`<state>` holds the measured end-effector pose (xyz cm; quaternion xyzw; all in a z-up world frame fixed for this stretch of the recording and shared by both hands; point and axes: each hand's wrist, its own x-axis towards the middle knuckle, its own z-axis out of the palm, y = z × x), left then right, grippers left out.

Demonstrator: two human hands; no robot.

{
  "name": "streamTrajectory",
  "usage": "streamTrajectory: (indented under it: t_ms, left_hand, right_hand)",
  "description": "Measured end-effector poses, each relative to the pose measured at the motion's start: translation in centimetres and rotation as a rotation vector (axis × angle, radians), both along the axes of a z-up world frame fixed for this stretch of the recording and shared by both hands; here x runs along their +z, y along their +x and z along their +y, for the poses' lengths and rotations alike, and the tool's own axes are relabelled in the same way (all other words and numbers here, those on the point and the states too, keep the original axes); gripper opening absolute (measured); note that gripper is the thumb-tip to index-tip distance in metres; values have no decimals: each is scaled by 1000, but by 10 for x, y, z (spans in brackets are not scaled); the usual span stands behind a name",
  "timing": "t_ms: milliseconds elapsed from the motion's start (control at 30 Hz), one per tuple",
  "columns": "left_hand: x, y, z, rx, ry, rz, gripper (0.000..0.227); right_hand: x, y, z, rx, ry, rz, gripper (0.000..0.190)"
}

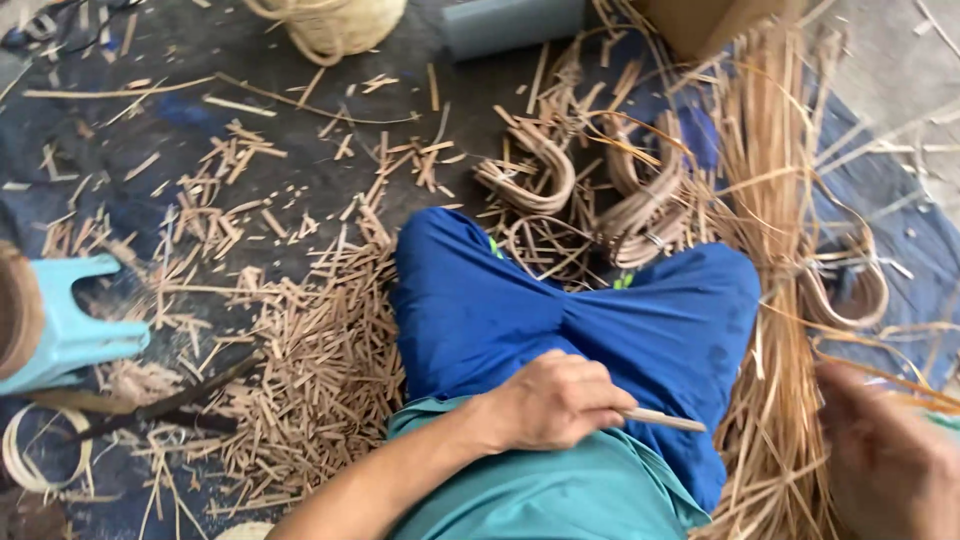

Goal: Weaving and shaping bamboo strips into curved components, likely handles for baskets.

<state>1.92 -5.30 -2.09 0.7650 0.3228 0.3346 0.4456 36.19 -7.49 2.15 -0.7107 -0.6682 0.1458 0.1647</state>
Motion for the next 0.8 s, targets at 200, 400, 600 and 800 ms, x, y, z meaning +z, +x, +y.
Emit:
streamTrajectory:
  t_ms: [200,400,600,800]
  left_hand:
    - [2,14,-6,57,-113,-86,31]
    - [-8,12,-14,127,-66,-117,21]
    - [0,0,-6,58,68,-137,8]
    - [9,-14,3,-66,-26,13,11]
  right_hand:
    - [-23,-79,-11,24,-331,388,25]
    - [-38,-100,-22,99,-199,342,27]
    - [27,-114,-16,162,-144,-232,33]
    - [31,-109,8,546,121,7,32]
